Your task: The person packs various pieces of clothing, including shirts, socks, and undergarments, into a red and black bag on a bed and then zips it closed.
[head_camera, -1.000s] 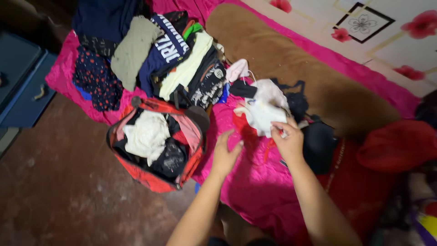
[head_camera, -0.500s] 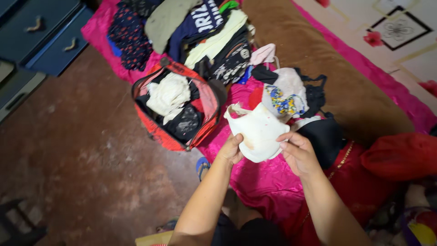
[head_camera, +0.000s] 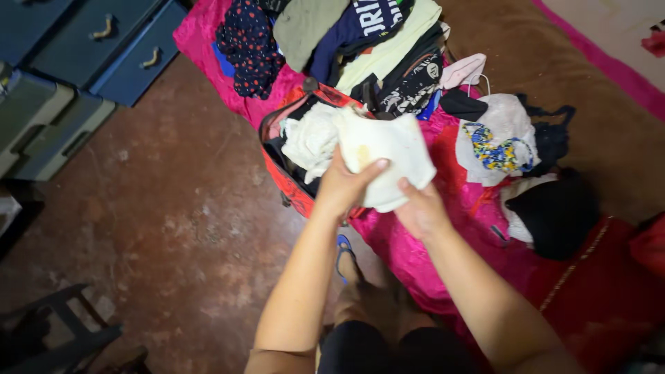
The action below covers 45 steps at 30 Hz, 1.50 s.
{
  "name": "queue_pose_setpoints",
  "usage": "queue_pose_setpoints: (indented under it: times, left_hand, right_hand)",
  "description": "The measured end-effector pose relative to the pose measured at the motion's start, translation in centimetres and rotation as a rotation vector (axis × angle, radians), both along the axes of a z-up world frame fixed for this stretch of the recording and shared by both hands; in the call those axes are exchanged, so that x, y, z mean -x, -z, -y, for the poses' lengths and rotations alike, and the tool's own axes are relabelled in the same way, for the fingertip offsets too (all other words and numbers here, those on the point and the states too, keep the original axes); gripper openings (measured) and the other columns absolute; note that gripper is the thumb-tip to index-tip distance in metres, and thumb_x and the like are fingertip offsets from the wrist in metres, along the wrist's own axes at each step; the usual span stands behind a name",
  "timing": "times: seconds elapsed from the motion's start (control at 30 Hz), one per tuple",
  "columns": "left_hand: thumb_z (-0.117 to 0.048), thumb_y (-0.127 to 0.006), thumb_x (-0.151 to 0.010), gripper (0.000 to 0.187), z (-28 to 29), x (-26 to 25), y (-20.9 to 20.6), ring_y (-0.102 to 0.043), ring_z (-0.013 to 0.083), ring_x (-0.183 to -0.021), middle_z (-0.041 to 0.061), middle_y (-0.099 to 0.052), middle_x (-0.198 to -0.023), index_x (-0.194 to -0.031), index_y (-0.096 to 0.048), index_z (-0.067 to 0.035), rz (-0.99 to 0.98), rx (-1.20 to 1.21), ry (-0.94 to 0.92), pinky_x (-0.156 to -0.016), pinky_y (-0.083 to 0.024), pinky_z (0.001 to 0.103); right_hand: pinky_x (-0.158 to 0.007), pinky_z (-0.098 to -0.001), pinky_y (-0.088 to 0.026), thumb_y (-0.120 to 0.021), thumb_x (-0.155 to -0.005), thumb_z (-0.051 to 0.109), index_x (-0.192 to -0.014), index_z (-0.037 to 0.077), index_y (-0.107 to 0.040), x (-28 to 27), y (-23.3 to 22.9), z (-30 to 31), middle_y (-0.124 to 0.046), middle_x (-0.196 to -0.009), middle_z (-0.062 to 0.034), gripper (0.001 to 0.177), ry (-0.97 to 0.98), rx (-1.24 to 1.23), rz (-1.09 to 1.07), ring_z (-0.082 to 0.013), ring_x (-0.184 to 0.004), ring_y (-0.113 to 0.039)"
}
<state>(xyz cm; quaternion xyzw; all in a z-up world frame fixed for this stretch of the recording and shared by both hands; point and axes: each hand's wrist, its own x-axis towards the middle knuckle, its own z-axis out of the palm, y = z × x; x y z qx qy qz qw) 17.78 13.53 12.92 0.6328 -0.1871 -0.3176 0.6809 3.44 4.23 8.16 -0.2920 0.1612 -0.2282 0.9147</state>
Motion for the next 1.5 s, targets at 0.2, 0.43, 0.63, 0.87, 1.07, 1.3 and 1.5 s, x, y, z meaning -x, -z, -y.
queue_pose_setpoints:
  times: [0.2, 0.43, 0.63, 0.87, 1.07, 1.3, 1.5]
  left_hand:
    - [0.001, -0.081, -0.082, 0.072, -2.7, -10.6, -1.8, -0.072, 0.0205, -0.104, 0.012, -0.073, -0.119, -0.145, -0.047, 0.001, -0.156, 0.096, 0.138, -0.092, -0.060, 0.036]
    - [-0.018, -0.086, -0.070, 0.100, -1.1, -16.3, 1.7, -0.073, 0.0314, -0.103, 0.022, -0.074, -0.113, -0.155, -0.033, -0.014, 0.123, -0.482, 0.412, -0.093, -0.058, 0.050]
    - [-0.052, -0.076, -0.076, 0.072, -1.0, -8.1, 9.5, -0.014, 0.0466, -0.151, 0.006, -0.025, -0.167, -0.143, -0.052, -0.040, 1.223, -0.660, 0.587, -0.105, -0.007, 0.087]
    - [-0.055, -0.071, -0.077, 0.076, -0.4, -8.7, 15.6, -0.009, 0.0395, -0.155, 0.002, -0.019, -0.170, -0.149, -0.046, -0.047, 1.227, -0.906, 0.774, -0.104, -0.001, 0.088]
    - [-0.068, -0.062, -0.079, 0.070, 3.8, -11.7, 17.8, 0.007, 0.0388, -0.156, -0.006, -0.014, -0.170, -0.145, -0.044, -0.054, 1.050, -1.045, 0.808, -0.100, 0.009, 0.088]
    - [-0.066, -0.063, -0.080, 0.071, 6.2, -10.5, 16.2, 0.008, 0.0368, -0.155, -0.005, -0.016, -0.168, -0.147, -0.047, -0.048, 0.966, -1.159, 0.842, -0.099, 0.011, 0.088]
    - [-0.053, -0.065, -0.083, 0.066, 5.4, -3.6, 12.2, -0.011, 0.0424, -0.155, 0.003, -0.039, -0.161, -0.141, -0.061, -0.021, 1.122, -0.997, 0.412, -0.104, 0.004, 0.087]
  right_hand:
    - [-0.117, -0.0474, -0.043, -0.063, -0.101, 0.033, -0.140, 0.004, -0.059, -6.8, 8.5, 0.8, -0.054, -0.146, -0.0214, 0.049, 0.171, 0.373, -0.505, -0.0343, -0.138, -0.050]
    - [-0.105, -0.0456, -0.041, -0.074, -0.078, 0.010, -0.125, 0.014, -0.071, -8.9, 22.1, 5.1, -0.043, -0.144, -0.0223, 0.047, -0.039, 1.138, -1.116, -0.0416, -0.130, -0.042]
    - [-0.099, -0.0384, -0.056, -0.064, -0.091, 0.006, -0.116, 0.018, -0.078, -7.7, 20.6, 4.4, -0.064, -0.120, -0.0063, 0.031, -0.022, 1.238, -1.207, -0.0283, -0.115, -0.067]
    - [-0.087, -0.0451, -0.053, -0.060, -0.077, -0.007, -0.136, 0.012, -0.065, -9.2, 6.9, 5.1, -0.058, -0.124, -0.0116, 0.062, 0.204, 1.623, -1.193, -0.0361, -0.103, -0.063]
    - [-0.085, -0.0468, -0.053, -0.063, -0.073, -0.010, -0.143, 0.015, -0.057, -10.4, 4.7, 4.3, -0.056, -0.129, -0.0112, 0.075, 0.141, 1.425, -1.034, -0.0364, -0.103, -0.064]
    - [-0.090, -0.0407, -0.055, -0.065, -0.075, -0.007, -0.148, 0.020, -0.054, -9.1, 9.2, 8.3, -0.050, -0.139, -0.0161, 0.079, 0.087, 1.181, -0.860, -0.0351, -0.110, -0.062]
    - [-0.113, -0.0493, -0.038, -0.084, -0.073, 0.017, -0.130, 0.014, -0.070, 2.6, 17.9, 16.5, -0.035, -0.150, -0.0317, 0.059, 0.368, 1.433, -1.388, -0.0485, -0.137, -0.040]
